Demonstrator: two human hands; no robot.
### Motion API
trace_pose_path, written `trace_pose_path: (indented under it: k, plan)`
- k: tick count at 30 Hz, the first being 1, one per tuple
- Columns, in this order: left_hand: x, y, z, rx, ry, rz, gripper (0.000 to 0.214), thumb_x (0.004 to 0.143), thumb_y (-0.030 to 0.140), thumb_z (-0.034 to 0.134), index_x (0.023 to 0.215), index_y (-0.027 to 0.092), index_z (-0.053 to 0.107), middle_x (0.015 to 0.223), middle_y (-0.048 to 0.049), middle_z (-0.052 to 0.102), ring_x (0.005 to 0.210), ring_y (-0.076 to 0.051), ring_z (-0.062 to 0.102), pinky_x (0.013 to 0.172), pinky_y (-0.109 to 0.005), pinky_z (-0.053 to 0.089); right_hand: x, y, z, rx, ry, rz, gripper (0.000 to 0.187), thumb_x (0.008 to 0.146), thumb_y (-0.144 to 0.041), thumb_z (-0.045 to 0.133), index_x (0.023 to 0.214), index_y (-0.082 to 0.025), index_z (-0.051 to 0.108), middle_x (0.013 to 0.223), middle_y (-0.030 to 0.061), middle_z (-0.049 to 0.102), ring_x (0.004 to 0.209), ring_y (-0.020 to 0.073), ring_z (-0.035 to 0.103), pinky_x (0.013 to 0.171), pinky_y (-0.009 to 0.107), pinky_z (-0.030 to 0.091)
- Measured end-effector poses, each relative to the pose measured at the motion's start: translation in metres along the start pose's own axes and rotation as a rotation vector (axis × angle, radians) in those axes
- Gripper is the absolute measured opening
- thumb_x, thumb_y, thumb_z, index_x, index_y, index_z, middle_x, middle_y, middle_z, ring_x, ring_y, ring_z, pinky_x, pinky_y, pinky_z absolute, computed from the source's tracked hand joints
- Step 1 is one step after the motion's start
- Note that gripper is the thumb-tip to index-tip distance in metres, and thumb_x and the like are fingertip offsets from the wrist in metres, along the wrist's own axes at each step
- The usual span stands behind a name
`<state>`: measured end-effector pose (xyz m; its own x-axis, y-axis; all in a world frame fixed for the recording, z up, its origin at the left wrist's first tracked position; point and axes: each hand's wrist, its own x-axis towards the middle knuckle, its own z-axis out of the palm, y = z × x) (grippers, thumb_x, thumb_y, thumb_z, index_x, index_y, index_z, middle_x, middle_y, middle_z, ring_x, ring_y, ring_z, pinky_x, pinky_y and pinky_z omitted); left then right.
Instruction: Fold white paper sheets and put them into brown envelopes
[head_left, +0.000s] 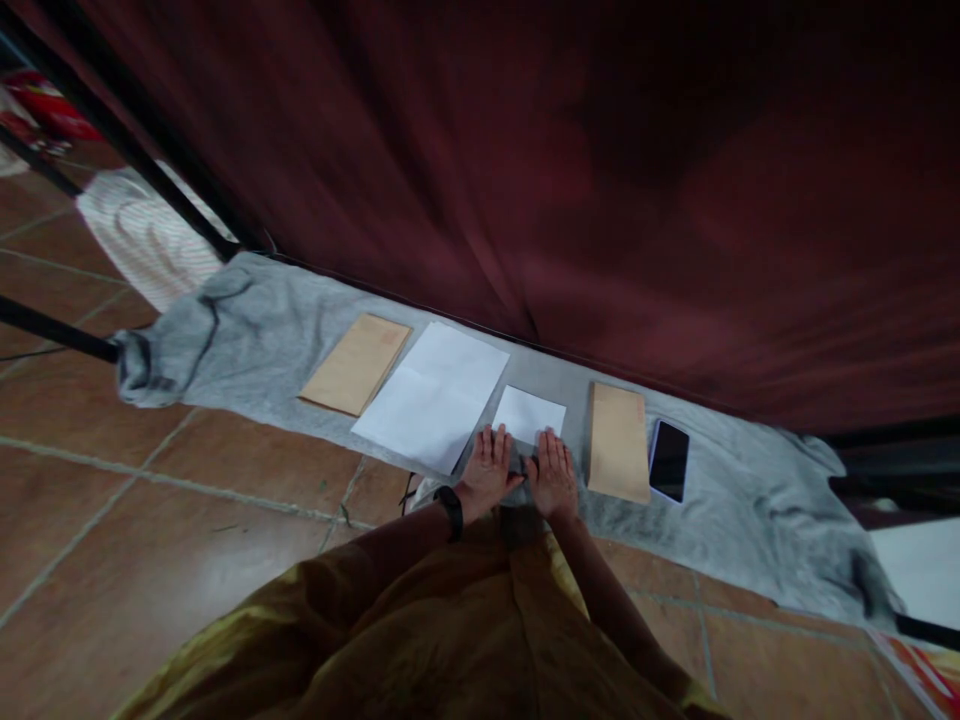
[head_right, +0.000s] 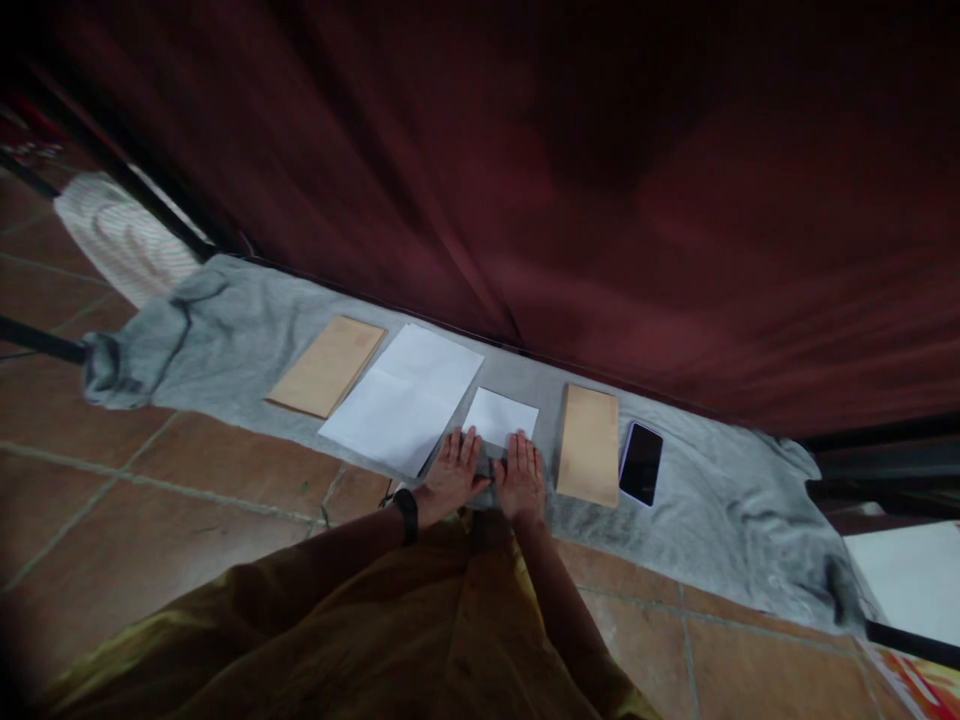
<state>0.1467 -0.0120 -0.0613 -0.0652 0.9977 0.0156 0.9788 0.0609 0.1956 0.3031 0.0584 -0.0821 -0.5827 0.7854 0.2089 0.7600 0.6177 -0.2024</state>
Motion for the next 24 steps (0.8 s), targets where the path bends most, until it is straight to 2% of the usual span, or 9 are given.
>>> trace_pose_path:
  k: [3,5,8,10,13,17,19,22,24]
  plan:
    - [0.004,-0.002,-0.002,-0.145,0.067,-0.068,0.06,0.095,0.038,0.049,0.148,0.008,0.045,0.164,-0.0247,0.028,0.149,-0.04,0.032,0.117,-0.059,0.033,0.0,-0.002,-0.001,0.005,0.003,0.016,0.061,0.107,-0.04,0.029,0.158,-0.006,0.031,0.162,0.0198,0.034,0.15,0.029,0.033,0.12,0.05,0.028]
    - [0.012,-0.004,-0.005,-0.304,0.146,-0.166,0.052,0.095,0.028,0.047,0.144,0.01,0.049,0.163,-0.0225,0.032,0.147,-0.035,0.038,0.116,-0.053,0.038,0.0,-0.003,-0.002,0.01,0.006,0.024,0.06,0.107,-0.038,0.03,0.158,-0.007,0.031,0.161,0.0193,0.035,0.15,0.0286,0.033,0.12,0.05,0.028]
    - [0.029,-0.007,-0.008,-0.555,0.254,-0.341,0.049,0.091,0.02,0.047,0.139,0.012,0.053,0.152,-0.0204,0.048,0.14,-0.03,0.046,0.114,-0.049,0.042,0.002,-0.005,-0.004,0.019,-0.006,0.027,0.059,0.107,-0.039,0.031,0.157,-0.007,0.034,0.161,0.0191,0.036,0.15,0.0283,0.033,0.121,0.049,0.028]
    - [0.041,-0.011,-0.009,-0.64,0.28,-0.405,0.051,0.087,0.018,0.051,0.138,0.013,0.053,0.138,-0.0184,0.059,0.13,-0.029,0.054,0.112,-0.048,0.043,0.003,-0.006,-0.005,0.024,-0.019,0.033,0.06,0.107,-0.04,0.032,0.156,-0.006,0.035,0.161,0.0186,0.036,0.15,0.028,0.032,0.121,0.048,0.028]
    - [0.053,-0.018,-0.012,-0.689,0.286,-0.453,0.055,0.081,0.015,0.055,0.136,0.012,0.052,0.116,-0.0147,0.068,0.113,-0.028,0.063,0.104,-0.048,0.049,0.005,-0.007,-0.007,0.032,-0.034,0.054,0.06,0.106,-0.039,0.034,0.156,-0.005,0.035,0.162,0.018,0.035,0.151,0.0275,0.031,0.122,0.047,0.027]
    - [0.063,-0.023,-0.017,-0.792,0.294,-0.51,0.051,0.08,0.012,0.054,0.13,0.015,0.053,0.098,-0.0086,0.069,0.094,-0.024,0.067,0.088,-0.041,0.056,0.005,-0.008,-0.012,0.055,-0.052,0.082,0.058,0.105,-0.036,0.039,0.155,-0.007,0.038,0.16,0.0171,0.038,0.151,0.0265,0.031,0.123,0.046,0.026]
    - [0.067,-0.02,-0.022,-0.852,0.291,-0.518,0.048,0.081,0.013,0.053,0.128,0.016,0.053,0.09,-0.0053,0.068,0.083,-0.021,0.067,0.08,-0.038,0.057,0.006,-0.01,-0.018,0.083,-0.058,0.097,0.057,0.103,-0.034,0.041,0.155,-0.009,0.039,0.16,0.0163,0.039,0.151,0.0274,0.033,0.123,0.05,0.024]
    - [0.07,-0.008,-0.041,-0.919,0.29,-0.498,0.051,0.081,0.015,0.055,0.132,0.015,0.051,0.083,-0.0009,0.065,0.073,-0.017,0.065,0.073,-0.033,0.056,0.014,-0.017,-0.032,0.215,-0.02,0.135,0.059,0.101,-0.033,0.044,0.155,-0.013,0.038,0.16,0.0153,0.039,0.149,0.0291,0.035,0.123,0.054,0.024]
    - [0.07,0.004,-0.061,-0.969,0.291,-0.43,0.058,0.08,0.016,0.058,0.137,0.016,0.049,0.08,0.0018,0.063,0.071,-0.015,0.063,0.072,-0.03,0.055,0.024,-0.024,-0.042,0.416,0.021,0.185,0.059,0.099,-0.034,0.046,0.155,-0.015,0.04,0.161,0.0147,0.039,0.146,0.0289,0.04,0.12,0.049,0.032]
